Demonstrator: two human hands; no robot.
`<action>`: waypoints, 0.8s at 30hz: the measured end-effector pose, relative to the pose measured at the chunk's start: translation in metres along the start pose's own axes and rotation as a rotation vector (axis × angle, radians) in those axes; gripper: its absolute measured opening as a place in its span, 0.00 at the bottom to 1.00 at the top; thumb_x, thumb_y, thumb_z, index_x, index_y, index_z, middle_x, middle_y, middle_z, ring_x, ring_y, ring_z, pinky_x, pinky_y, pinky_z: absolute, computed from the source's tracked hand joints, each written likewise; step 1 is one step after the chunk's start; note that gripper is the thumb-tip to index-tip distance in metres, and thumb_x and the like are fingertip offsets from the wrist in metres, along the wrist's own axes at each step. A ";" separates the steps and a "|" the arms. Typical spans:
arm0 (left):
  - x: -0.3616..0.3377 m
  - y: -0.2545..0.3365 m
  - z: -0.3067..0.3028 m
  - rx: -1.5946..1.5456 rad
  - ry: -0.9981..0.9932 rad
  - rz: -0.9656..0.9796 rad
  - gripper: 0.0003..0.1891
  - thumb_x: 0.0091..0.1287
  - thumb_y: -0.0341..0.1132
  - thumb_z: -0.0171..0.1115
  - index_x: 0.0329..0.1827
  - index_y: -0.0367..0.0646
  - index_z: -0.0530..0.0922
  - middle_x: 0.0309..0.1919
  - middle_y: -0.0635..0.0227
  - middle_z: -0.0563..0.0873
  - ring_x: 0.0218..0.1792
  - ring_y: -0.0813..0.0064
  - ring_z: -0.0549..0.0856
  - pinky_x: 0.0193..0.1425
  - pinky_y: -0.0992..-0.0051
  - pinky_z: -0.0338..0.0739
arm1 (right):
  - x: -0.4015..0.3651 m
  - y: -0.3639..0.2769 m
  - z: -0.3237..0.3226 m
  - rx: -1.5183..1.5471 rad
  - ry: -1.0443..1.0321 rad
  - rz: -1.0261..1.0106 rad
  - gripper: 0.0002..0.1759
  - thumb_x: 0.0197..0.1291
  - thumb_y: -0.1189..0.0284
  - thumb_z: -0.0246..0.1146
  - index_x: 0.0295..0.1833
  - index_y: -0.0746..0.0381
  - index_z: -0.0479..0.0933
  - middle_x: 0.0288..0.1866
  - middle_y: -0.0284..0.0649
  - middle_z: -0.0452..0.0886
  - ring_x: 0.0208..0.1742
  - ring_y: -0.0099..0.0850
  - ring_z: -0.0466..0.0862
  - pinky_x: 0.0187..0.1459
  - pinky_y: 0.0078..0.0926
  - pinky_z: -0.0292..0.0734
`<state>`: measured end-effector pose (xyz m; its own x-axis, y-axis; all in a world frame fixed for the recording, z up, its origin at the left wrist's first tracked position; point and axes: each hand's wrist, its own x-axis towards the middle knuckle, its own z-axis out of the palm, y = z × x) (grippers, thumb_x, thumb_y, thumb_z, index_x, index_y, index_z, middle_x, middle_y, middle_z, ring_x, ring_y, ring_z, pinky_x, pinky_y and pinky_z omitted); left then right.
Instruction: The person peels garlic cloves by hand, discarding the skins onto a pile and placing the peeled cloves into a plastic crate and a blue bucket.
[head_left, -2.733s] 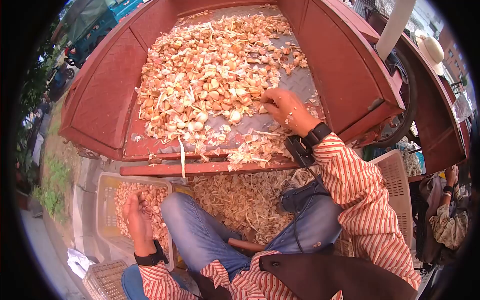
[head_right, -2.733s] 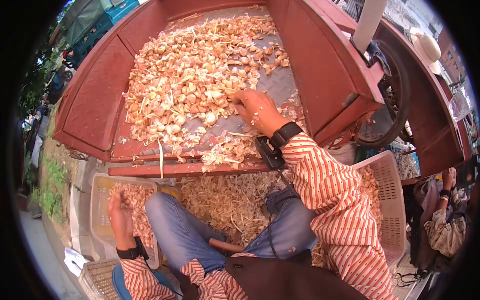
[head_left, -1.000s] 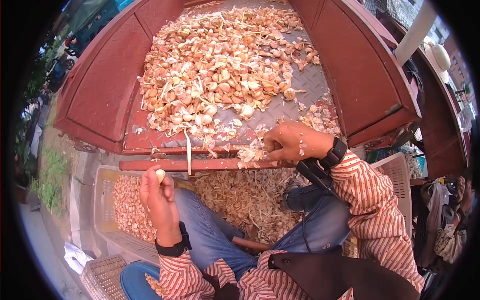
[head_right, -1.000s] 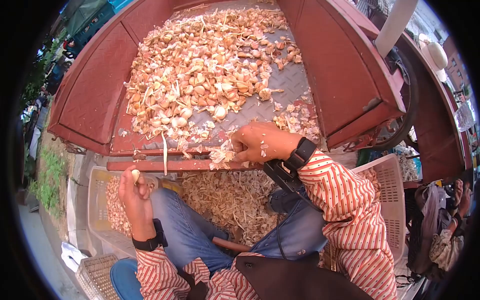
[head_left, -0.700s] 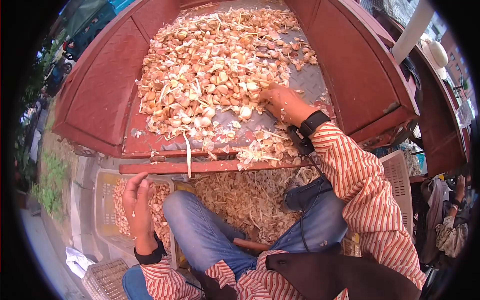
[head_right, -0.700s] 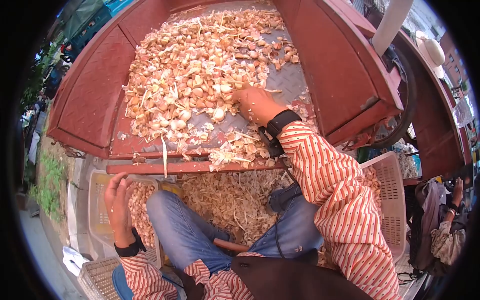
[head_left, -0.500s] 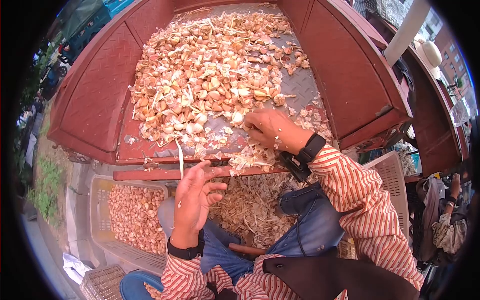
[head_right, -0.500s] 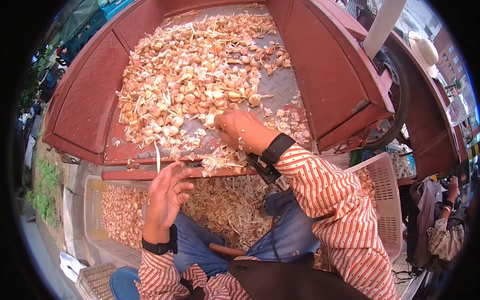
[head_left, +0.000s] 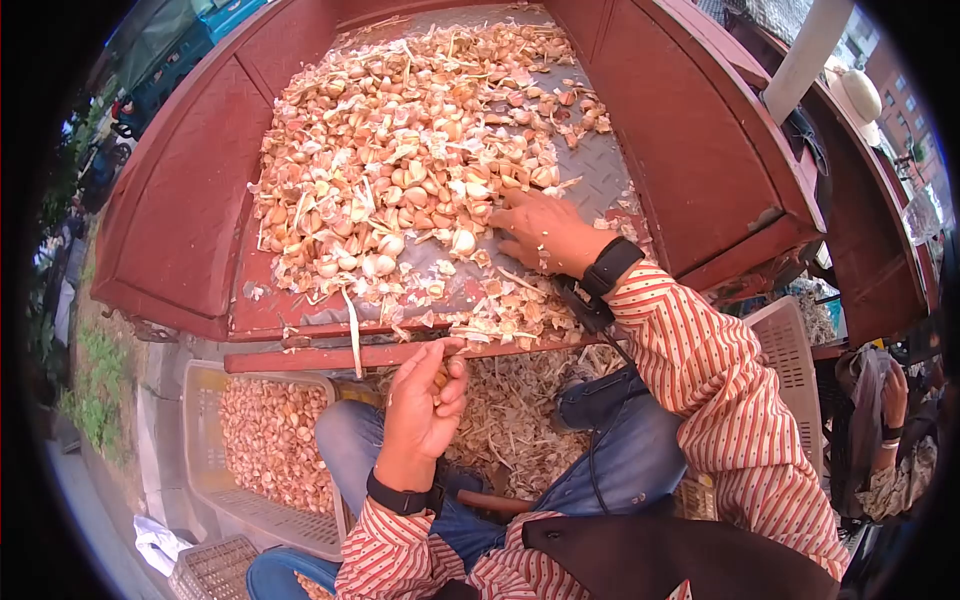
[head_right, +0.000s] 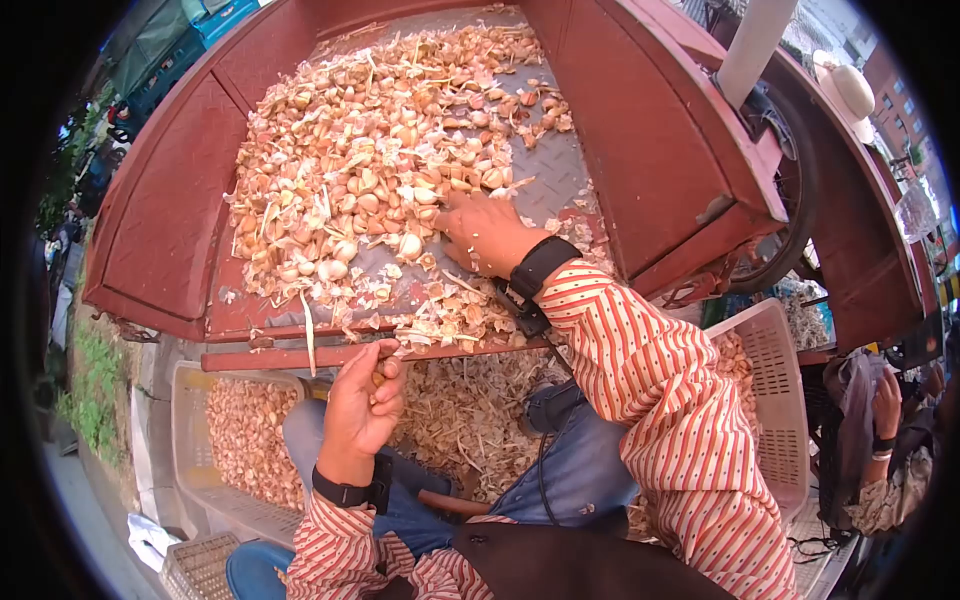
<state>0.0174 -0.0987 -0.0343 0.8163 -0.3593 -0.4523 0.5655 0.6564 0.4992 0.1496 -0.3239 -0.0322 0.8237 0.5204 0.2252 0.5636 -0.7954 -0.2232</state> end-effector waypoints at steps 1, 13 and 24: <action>-0.003 0.000 -0.001 -0.007 -0.001 0.001 0.11 0.71 0.36 0.48 0.46 0.37 0.72 0.26 0.70 0.74 0.19 0.86 0.68 0.15 0.90 0.58 | -0.005 -0.015 -0.005 -0.013 -0.035 -0.035 0.13 0.57 0.64 0.60 0.44 0.61 0.77 0.38 0.44 0.77 0.45 0.43 0.78 0.43 0.40 0.73; -0.322 0.093 -0.109 0.081 0.556 0.877 0.11 0.71 0.33 0.47 0.48 0.34 0.70 0.26 0.71 0.69 0.18 0.87 0.62 0.14 0.89 0.56 | -0.004 0.042 -0.007 0.115 -0.005 0.076 0.15 0.59 0.70 0.59 0.48 0.69 0.76 0.22 0.47 0.76 0.23 0.37 0.74 0.26 0.35 0.68; -0.584 -0.099 -0.277 -0.068 1.924 0.674 0.15 0.66 0.41 0.55 0.43 0.36 0.76 0.25 0.70 0.75 0.20 0.83 0.68 0.17 0.84 0.60 | 0.011 0.037 -0.002 0.211 -0.172 0.253 0.18 0.58 0.68 0.59 0.48 0.72 0.77 0.34 0.52 0.83 0.33 0.36 0.83 0.37 0.33 0.78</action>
<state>-0.5479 0.2298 -0.0245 -0.3275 0.8941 -0.3055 0.2466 0.3930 0.8859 0.1795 -0.3483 -0.0366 0.9270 0.3744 -0.0211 0.3264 -0.8334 -0.4459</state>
